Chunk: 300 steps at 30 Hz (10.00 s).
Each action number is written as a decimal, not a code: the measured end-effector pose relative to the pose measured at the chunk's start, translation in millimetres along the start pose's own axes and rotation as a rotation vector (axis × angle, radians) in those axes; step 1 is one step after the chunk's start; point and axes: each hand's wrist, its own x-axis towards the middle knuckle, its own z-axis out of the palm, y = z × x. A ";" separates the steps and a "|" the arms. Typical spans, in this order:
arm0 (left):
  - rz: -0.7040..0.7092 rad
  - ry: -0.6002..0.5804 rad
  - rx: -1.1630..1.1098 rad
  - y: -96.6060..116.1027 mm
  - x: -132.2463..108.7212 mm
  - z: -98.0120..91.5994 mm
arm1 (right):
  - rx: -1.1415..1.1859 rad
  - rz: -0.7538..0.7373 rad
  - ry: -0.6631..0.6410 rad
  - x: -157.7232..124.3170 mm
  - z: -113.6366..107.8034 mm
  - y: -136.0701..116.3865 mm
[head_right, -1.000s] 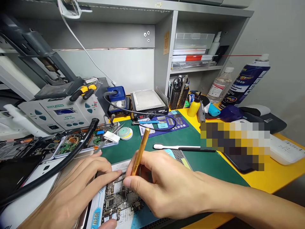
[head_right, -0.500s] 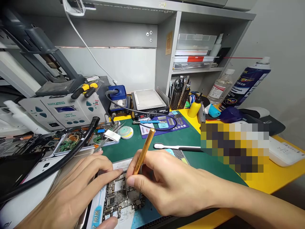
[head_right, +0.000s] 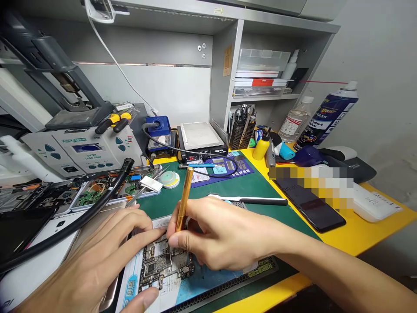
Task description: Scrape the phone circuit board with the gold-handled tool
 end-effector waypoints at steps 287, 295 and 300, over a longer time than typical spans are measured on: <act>-0.010 -0.034 -0.020 6.3 -1.7 4.4 | -0.347 -0.139 0.102 2.8 5.2 4.1; -0.025 0.023 -0.038 5.7 -2.6 10.8 | -0.355 -0.192 0.089 1.9 5.4 4.3; -0.021 0.031 -0.038 5.3 -2.5 11.5 | -0.362 -0.195 0.094 2.6 5.6 4.7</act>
